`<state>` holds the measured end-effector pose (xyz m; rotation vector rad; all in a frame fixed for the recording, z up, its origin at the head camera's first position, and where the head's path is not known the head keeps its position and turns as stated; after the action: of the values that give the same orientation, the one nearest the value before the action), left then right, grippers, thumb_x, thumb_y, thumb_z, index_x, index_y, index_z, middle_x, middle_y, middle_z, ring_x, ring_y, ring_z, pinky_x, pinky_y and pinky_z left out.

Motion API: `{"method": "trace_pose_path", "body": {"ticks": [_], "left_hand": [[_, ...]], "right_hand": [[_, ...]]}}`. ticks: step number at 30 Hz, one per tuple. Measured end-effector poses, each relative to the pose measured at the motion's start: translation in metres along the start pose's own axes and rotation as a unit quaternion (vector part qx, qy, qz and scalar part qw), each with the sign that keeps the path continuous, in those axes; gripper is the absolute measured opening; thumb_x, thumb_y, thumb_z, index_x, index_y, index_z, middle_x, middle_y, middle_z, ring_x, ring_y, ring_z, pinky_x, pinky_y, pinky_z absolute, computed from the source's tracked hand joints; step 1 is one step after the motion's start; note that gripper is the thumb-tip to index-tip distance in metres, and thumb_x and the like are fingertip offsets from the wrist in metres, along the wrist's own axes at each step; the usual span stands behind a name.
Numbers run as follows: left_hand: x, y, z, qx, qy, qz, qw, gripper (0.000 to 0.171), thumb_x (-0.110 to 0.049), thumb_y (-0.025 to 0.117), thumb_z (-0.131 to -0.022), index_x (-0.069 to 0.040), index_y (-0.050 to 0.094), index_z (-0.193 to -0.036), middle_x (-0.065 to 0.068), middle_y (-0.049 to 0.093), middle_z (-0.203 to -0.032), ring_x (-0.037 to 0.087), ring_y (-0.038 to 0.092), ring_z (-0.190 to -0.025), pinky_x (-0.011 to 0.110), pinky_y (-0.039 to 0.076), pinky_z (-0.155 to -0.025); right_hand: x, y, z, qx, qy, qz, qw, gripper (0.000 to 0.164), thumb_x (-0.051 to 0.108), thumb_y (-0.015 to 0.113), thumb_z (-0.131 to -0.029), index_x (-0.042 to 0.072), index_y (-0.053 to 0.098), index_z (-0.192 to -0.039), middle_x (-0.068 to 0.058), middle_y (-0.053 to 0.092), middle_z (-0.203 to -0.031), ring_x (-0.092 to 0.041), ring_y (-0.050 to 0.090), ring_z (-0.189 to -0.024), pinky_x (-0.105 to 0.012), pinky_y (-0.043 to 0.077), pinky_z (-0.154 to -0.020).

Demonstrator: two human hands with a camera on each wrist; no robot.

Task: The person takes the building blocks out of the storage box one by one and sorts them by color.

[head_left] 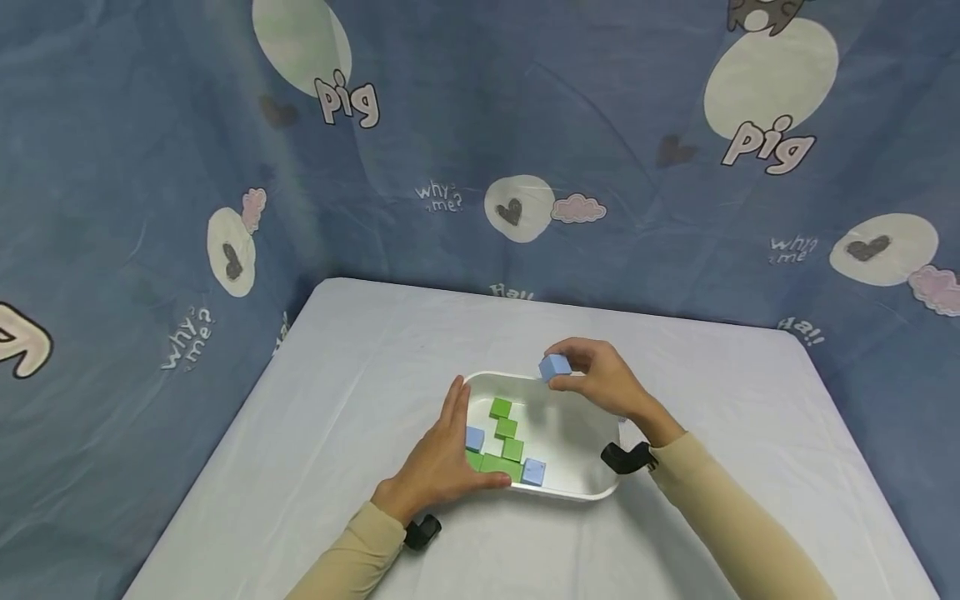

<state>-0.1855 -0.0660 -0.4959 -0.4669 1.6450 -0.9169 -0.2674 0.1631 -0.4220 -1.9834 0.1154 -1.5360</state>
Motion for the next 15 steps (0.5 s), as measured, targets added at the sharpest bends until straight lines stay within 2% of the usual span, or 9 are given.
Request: {"method": "trace_pose_path", "body": {"ticks": [5, 15], "left_hand": [[0.001, -0.001, 0.0, -0.004, -0.001, -0.007, 1.0, 0.147, -0.068, 0.088, -0.062, -0.007, 0.003, -0.164, 0.009, -0.001, -0.171, 0.033, 0.049, -0.132, 0.049, 0.047, -0.103], [-0.001, 0.0, 0.0, -0.001, 0.005, -0.012, 0.9999, 0.147, -0.067, 0.088, -0.063, -0.004, 0.002, -0.164, 0.008, -0.003, -0.171, 0.036, 0.05, -0.133, 0.049, 0.047, -0.102]], "right_hand": [[-0.008, -0.019, 0.007, -0.016, 0.015, 0.004, 1.0, 0.036, 0.013, 0.085, -0.085, 0.009, 0.072, -0.118, -0.006, 0.072, -0.107, -0.024, 0.069, -0.094, -0.04, 0.055, -0.083], [-0.027, -0.051, 0.026, -0.044, 0.05, 0.016, 0.998, 0.04, 0.009, 0.082, -0.087, 0.002, 0.069, -0.124, -0.013, 0.07, -0.12, -0.03, 0.068, -0.109, -0.044, 0.054, -0.091]]}}
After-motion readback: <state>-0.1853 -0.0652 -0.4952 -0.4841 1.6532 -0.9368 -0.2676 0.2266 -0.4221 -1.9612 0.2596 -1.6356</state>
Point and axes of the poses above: each hand's wrist, its own z-axis away from the middle knuckle, its own y-axis out of the palm, x = y × z, the point moved 7 cm from there along -z, towards the middle knuckle
